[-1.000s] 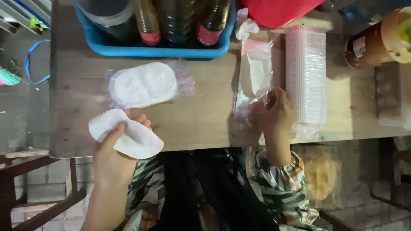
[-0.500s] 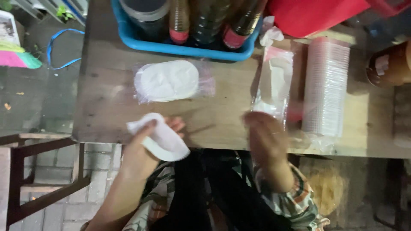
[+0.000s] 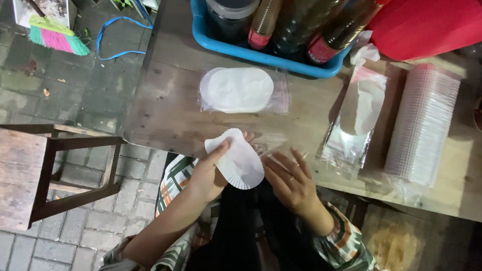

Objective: Separating paper food liners from a stack and placing them into individual plastic bags for packaging.

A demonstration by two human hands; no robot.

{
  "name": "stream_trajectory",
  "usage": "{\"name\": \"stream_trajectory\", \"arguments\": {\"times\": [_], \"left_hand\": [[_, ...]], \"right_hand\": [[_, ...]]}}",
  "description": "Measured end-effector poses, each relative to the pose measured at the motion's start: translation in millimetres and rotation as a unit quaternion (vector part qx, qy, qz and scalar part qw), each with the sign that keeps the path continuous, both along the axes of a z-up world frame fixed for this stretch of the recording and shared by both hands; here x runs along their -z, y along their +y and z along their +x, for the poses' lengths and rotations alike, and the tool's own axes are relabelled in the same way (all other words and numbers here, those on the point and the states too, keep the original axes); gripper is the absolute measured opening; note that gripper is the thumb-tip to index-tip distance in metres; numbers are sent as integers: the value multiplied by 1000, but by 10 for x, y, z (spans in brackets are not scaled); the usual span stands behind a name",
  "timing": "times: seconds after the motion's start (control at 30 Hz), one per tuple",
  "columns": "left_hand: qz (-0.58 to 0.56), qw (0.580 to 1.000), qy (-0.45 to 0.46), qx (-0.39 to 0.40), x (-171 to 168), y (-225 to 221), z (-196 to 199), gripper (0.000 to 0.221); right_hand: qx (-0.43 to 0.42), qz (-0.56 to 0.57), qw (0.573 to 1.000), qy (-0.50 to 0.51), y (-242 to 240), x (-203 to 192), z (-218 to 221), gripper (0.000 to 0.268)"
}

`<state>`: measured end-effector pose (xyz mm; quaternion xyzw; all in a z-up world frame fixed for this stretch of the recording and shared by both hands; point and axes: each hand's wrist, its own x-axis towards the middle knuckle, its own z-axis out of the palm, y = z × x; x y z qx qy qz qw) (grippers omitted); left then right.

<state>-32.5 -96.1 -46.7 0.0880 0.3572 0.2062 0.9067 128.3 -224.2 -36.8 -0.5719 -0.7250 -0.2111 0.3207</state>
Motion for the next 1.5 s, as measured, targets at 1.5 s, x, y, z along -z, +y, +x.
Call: {"name": "stream_trajectory", "arguments": {"times": [1.5], "left_hand": [[297, 929, 189, -117, -167, 1244, 10, 69]], "right_hand": [[-27, -664, 575, 477, 1023, -157, 1692, 81]]}}
